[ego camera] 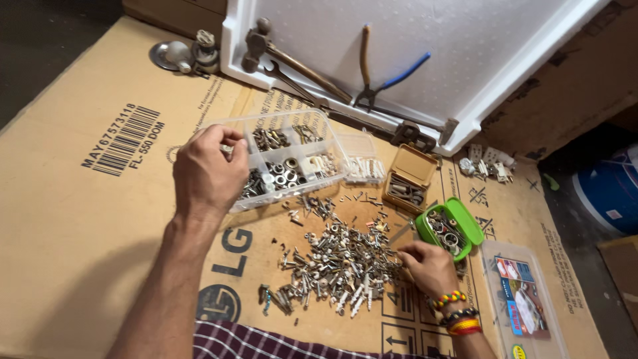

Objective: The person sorts a large pile of mixed hardware, including screws, bolts, and washers, from a cardboard surface into a clear plastic compartment box. They pick up individual items by hand and place them into specific sections of the organizer.

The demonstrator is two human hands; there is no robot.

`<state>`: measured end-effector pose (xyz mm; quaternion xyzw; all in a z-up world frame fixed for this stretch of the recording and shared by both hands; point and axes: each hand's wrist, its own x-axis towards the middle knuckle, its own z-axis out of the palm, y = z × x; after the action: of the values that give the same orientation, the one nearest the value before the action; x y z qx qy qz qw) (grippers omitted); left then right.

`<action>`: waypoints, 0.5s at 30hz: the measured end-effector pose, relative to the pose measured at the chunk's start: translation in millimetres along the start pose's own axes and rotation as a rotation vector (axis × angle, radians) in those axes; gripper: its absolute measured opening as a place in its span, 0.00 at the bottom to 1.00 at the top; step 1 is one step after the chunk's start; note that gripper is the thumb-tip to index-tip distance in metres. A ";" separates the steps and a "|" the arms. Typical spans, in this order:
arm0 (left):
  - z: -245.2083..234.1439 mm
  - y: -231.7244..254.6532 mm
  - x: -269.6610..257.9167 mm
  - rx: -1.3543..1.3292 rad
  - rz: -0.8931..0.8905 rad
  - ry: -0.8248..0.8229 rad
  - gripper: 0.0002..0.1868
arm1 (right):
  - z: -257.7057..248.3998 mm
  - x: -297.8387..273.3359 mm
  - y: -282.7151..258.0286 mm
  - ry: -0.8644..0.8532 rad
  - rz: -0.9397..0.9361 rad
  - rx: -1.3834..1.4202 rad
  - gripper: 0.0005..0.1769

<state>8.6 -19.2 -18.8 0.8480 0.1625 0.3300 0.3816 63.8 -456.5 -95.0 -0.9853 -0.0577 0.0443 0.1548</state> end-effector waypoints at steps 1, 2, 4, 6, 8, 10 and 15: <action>0.6 -1.9 -0.9 0.020 0.016 -0.008 0.05 | -1.5 5.4 -8.5 -0.029 -0.028 -0.005 0.11; 1.0 -3.6 -1.9 0.040 0.032 -0.016 0.04 | -4.4 8.3 -18.8 -0.089 -0.076 0.006 0.10; 2.9 -5.0 -5.2 0.066 0.045 -0.025 0.05 | -12.3 7.9 -40.5 -0.211 -0.172 0.030 0.09; 1.0 -5.5 -6.2 0.081 0.045 -0.018 0.05 | -21.2 1.9 -61.9 -0.431 -0.202 0.001 0.09; 0.3 -5.6 -6.4 0.104 0.041 -0.029 0.06 | -27.4 -6.4 -77.6 -0.535 -0.236 -0.054 0.11; 2.0 -5.6 -6.0 0.122 0.058 -0.034 0.06 | -29.9 -11.4 -85.5 -0.518 -0.269 -0.139 0.13; 6.0 -4.9 -6.3 0.129 0.067 -0.062 0.06 | -14.4 -12.8 -86.8 -0.454 -0.247 -0.263 0.15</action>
<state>8.0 -22.5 -28.2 0.8855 0.1433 0.3051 0.3197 43.9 -380.4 -53.6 -0.9473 -0.2155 0.2367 0.0132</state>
